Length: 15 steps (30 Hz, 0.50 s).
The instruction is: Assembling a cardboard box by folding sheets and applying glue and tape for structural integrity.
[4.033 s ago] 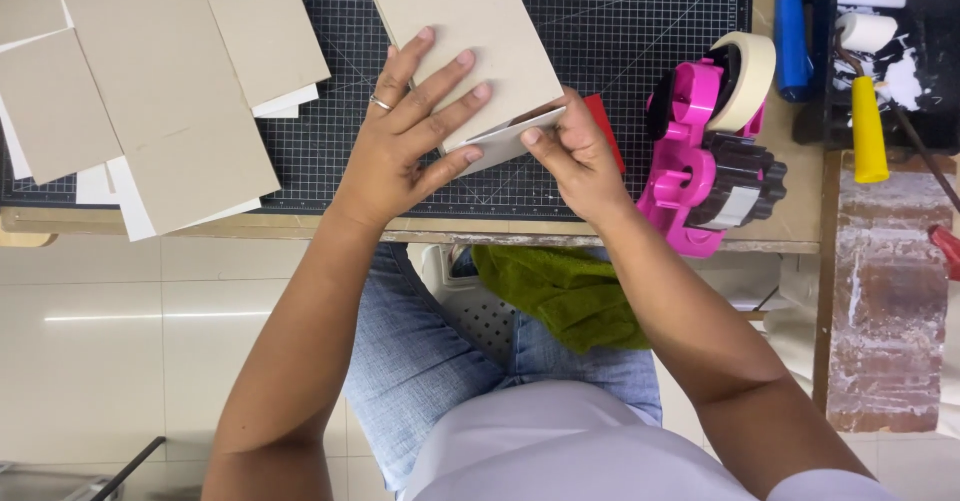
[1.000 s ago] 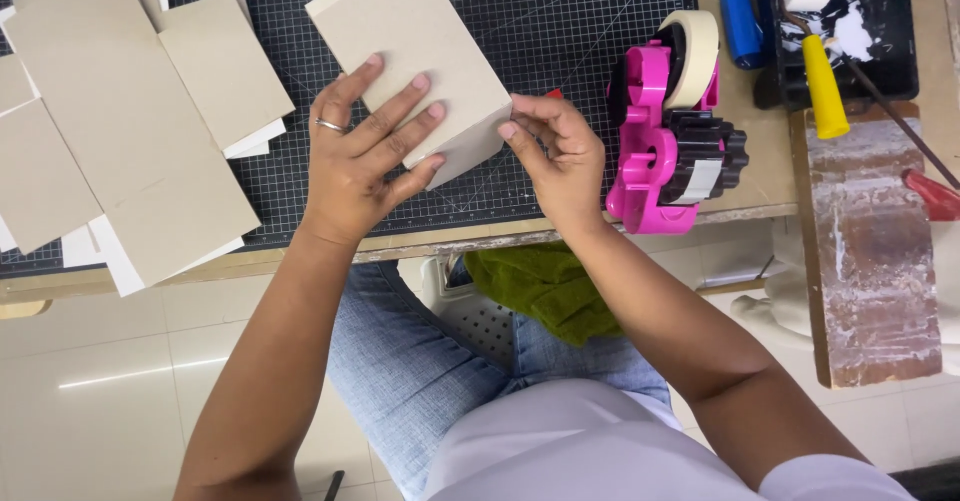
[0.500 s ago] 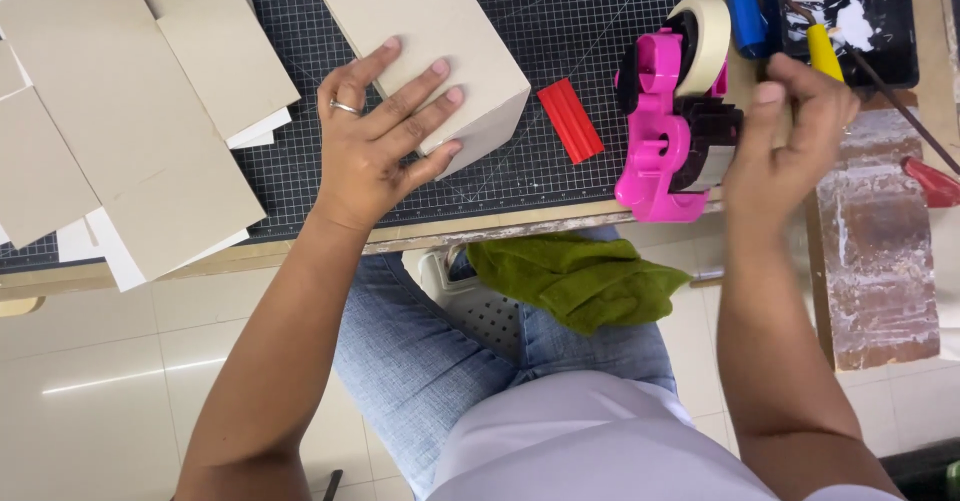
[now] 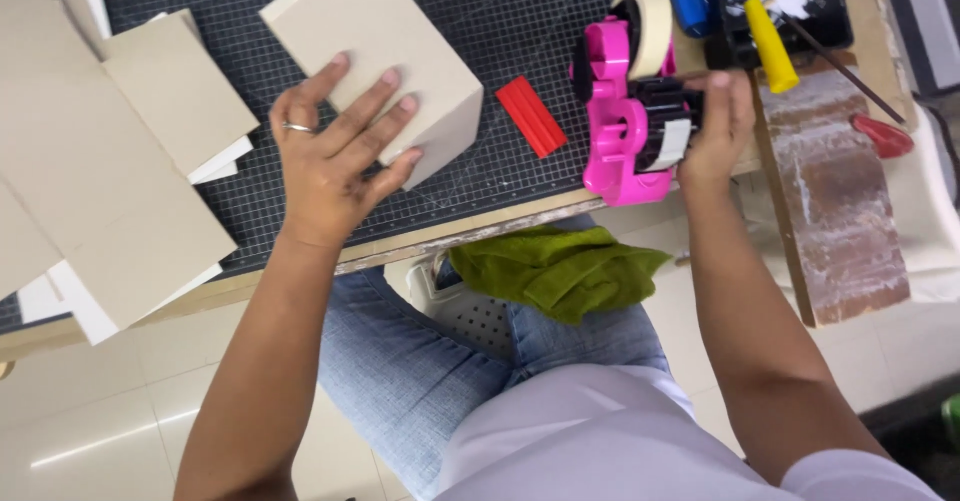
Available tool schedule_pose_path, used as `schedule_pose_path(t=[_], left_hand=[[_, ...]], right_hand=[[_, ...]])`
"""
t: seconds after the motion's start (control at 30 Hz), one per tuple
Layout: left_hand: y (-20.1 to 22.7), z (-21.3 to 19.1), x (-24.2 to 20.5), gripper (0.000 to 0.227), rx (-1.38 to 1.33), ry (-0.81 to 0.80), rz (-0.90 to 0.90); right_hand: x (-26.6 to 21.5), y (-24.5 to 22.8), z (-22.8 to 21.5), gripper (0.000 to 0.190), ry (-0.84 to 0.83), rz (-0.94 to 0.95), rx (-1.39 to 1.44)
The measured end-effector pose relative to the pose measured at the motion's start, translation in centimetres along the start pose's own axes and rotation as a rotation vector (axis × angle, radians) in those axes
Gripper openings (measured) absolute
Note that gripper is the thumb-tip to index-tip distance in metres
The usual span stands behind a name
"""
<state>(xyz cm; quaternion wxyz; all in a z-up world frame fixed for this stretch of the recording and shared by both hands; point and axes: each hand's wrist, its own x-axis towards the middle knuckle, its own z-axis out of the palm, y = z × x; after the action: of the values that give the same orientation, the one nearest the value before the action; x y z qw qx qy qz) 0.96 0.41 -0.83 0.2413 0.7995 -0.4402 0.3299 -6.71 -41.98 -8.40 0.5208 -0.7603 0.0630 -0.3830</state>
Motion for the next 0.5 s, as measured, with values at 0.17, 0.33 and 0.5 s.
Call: schedule_pose_path(t=[0.17, 0.33, 0.5], left_hand=[[0.2, -0.2, 0.3, 0.034, 0.015, 0.006, 0.005], [0.1, 0.0, 0.0, 0.033, 0.012, 0.02, 0.007], [0.1, 0.2, -0.1, 0.034, -0.005, 0.018, -0.019]], right_hand=[[1.9, 0.0, -1.0, 0.024, -0.116, 0.208, -0.19], [4.8, -3.1, -0.3, 0.016, -0.272, 0.639, -0.406], [4.0, -5.9, -0.9, 0.038, -0.292, 0.427, -0.64]])
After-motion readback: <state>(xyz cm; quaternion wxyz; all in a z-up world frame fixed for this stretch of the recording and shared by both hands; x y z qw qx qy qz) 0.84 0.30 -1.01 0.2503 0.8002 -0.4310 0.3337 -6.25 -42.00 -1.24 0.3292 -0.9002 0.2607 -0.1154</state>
